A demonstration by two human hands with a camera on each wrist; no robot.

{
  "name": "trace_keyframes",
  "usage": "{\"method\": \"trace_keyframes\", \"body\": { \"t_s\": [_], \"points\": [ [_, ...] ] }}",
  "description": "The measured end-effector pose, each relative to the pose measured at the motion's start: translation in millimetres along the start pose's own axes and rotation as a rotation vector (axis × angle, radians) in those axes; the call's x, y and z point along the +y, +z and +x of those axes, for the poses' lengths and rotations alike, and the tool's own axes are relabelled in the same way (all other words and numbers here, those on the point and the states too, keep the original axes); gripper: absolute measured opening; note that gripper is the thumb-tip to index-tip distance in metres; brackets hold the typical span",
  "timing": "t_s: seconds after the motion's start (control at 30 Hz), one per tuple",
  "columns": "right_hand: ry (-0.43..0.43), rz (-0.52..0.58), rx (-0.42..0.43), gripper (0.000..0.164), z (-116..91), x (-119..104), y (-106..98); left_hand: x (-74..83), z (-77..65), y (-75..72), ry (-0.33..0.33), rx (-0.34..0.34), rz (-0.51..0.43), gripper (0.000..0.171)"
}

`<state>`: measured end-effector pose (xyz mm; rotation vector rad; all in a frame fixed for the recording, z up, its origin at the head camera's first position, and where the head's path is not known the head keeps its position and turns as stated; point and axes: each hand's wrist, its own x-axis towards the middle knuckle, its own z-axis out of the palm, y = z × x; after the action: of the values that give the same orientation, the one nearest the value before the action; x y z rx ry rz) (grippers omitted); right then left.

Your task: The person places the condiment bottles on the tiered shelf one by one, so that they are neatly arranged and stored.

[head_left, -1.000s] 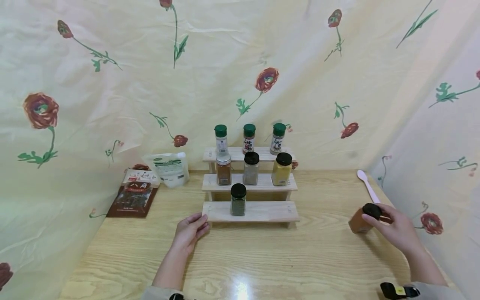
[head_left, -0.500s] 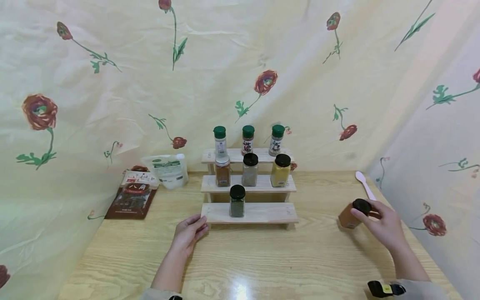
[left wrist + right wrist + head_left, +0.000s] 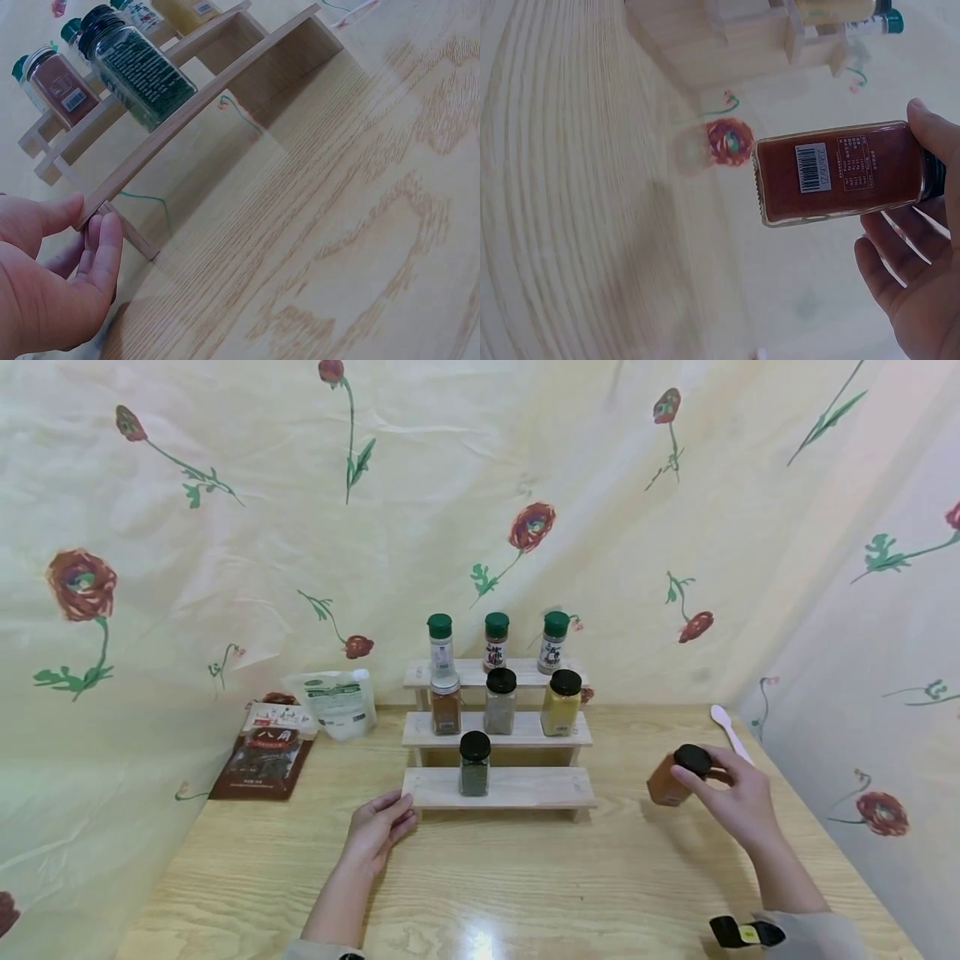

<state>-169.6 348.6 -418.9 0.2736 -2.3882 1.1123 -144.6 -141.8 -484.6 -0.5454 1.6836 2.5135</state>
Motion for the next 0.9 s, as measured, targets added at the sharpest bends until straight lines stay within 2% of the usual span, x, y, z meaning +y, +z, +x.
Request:
{"method": "trace_keyframes", "body": {
  "t_s": [0.4, 0.9],
  "points": [
    [-0.019, 0.035, -0.026, 0.037, 3, -20, 26, 2.4, -0.4, 0.7, -0.005, 0.008, -0.002, 0.049],
    [-0.052, 0.099, -0.042, 0.036, 6, -42, 46, 3.2, -1.5, 0.7, -0.001, 0.007, -0.008, 0.051]
  ]
}}
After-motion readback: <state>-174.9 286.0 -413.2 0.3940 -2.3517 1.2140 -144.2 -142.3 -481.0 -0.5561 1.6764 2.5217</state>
